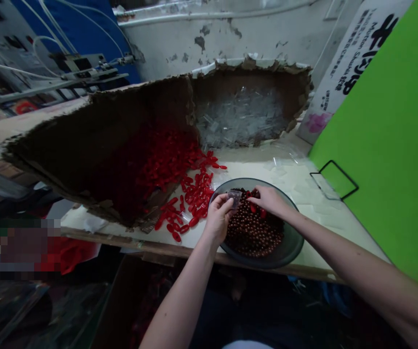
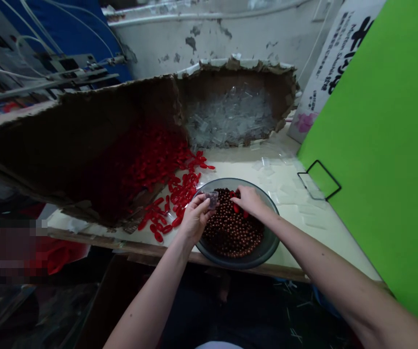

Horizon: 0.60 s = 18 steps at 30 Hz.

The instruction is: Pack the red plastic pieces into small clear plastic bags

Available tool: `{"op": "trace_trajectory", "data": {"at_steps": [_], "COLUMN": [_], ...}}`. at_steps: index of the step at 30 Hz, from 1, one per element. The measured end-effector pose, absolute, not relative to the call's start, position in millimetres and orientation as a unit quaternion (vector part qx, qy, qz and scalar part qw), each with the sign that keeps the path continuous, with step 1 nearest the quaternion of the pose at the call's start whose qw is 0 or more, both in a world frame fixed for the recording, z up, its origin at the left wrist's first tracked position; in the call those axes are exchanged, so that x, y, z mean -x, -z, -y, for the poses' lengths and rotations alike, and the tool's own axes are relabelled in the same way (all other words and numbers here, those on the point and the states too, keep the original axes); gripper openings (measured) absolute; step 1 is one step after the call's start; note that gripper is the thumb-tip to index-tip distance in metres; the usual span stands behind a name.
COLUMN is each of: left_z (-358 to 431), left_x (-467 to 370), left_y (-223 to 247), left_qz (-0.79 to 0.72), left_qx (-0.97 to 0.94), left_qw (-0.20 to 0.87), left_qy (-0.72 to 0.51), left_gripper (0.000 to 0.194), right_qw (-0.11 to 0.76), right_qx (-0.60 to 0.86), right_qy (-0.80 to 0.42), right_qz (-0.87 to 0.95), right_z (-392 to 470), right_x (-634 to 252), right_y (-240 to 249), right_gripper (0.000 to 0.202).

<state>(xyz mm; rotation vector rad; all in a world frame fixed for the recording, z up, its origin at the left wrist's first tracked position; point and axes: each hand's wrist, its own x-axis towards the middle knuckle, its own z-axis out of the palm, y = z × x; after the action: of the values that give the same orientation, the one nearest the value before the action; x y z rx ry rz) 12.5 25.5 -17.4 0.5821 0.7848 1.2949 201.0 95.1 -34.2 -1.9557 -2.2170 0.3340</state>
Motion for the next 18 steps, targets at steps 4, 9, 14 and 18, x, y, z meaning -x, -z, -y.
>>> {"op": "trace_trajectory", "data": {"at_steps": [4, 9, 14, 18], "left_z": [-25, -24, -23, -20], "left_x": [-14, -16, -19, -20], "left_y": [18, 20, 22, 20], "left_qz": [-0.357, -0.378, -0.402, -0.404], "left_qx": [-0.272, -0.298, -0.322, -0.356], "left_qw": [0.684, 0.673, 0.670, 0.673], "left_qy": [-0.575, -0.562, -0.535, -0.507], "left_gripper": [0.035, 0.034, 0.034, 0.035], "right_qw": [0.093, 0.148, 0.346, 0.387], "right_qx": [0.672, 0.651, 0.548, 0.512], "right_qy": [-0.119, -0.160, -0.375, -0.440], "right_qz": [0.725, 0.727, 0.663, 0.628], "right_z": [-98, -86, -66, -53], "right_x": [-189, -192, -200, -192], "right_y": [43, 35, 15, -2], "right_gripper": [0.023, 0.020, 0.027, 0.037]}}
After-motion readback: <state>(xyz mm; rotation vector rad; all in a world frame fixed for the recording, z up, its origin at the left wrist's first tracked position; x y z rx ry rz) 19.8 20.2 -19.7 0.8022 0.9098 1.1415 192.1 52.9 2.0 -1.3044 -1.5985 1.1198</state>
